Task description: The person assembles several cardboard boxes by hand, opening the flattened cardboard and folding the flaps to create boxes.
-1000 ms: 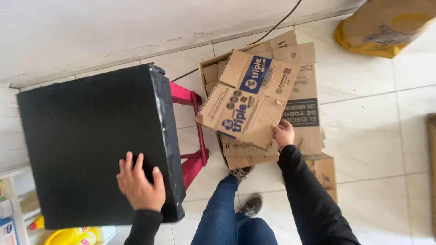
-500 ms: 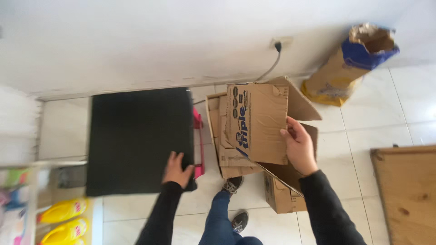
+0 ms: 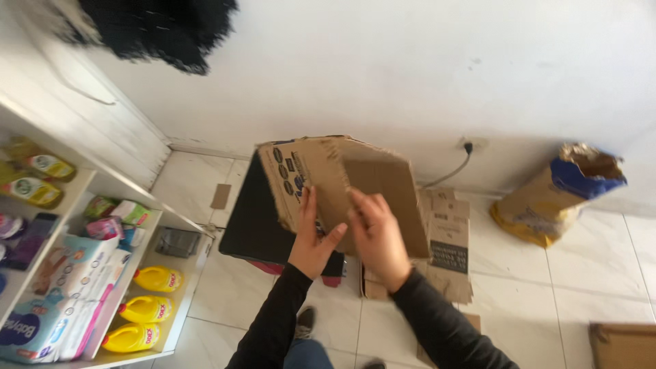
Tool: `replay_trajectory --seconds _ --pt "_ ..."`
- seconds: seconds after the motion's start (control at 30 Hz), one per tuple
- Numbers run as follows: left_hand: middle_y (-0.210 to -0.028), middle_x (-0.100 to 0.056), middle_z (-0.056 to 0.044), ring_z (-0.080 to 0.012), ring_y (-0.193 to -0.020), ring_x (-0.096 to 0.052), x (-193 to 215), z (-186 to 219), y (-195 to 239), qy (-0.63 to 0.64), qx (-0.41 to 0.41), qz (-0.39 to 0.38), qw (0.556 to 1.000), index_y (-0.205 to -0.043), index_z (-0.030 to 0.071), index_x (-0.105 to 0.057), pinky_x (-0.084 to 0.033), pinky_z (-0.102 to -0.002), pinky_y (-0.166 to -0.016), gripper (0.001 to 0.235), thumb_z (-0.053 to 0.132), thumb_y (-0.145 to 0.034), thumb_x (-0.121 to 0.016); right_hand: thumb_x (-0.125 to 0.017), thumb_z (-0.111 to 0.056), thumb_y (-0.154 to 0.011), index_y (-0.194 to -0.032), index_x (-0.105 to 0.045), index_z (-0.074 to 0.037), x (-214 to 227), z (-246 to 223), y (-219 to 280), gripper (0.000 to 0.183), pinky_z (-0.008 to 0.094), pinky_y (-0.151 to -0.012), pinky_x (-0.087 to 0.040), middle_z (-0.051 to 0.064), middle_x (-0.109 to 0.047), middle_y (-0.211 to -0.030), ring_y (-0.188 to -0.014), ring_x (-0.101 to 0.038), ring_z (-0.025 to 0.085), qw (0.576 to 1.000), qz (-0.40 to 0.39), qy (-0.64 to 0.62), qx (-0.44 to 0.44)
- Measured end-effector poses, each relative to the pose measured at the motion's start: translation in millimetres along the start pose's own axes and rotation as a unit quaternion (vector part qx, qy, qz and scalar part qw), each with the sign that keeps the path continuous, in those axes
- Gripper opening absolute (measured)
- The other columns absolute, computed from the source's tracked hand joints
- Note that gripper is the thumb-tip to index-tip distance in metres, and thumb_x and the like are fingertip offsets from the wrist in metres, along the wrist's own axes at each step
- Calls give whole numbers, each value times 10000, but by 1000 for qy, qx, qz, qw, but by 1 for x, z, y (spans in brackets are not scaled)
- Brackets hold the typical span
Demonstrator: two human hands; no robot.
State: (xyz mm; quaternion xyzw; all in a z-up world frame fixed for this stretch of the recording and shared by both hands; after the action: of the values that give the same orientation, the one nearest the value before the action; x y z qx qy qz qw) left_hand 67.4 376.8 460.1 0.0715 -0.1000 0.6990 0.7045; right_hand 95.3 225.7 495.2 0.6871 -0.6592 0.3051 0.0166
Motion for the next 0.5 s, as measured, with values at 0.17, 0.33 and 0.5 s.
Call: replay_trajectory --seconds 0.17,0.33,0.5 --pt "-1689 -16 -262 -538 -1520 -106 66 -36 -9 -17 28 74 997 -1656 174 -64 -265 -699 -1180 1024 437 -917 -722 -600 -39 -915 -1409 -618 -122 -82 -32 -3 501 484 -802 -579 153 -614 -1095 -984 -662 449 994 -104 7 26" --pt "-1711 -21 -184 -470 -1535 -153 131 -97 -45 -1 105 78 991 -1668 246 -33 -292 -639 -1204 1040 549 -919 -686 -556 -47 -938 -1446 -586 -155 -173 -19 -41 521 486 -840 -587 139 -612 -1142 -1015 -678 425 989 -146 21 4" --pt "-1718 -50 -172 -425 -1563 -140 190 -134 -85 4 193 42 980 -1668 240 -67 -247 -555 -1266 1082 687 -876 -652 -568 -94 -938 -1425 -585 -120 -247 -3 -91 488 498 -808 -583 168 -615 -1092 -987 -677 454 980 -190 42 -40"
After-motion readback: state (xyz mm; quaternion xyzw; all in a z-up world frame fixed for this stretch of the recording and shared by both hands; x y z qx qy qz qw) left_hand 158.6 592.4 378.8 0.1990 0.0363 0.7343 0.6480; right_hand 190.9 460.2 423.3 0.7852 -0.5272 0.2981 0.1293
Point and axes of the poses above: each hand's wrist, its own y-axis away from the middle knuckle, its own x-axis out of the back of the hand, z = x × y, the point moved 6 cm from there along -y, towards the middle knuckle
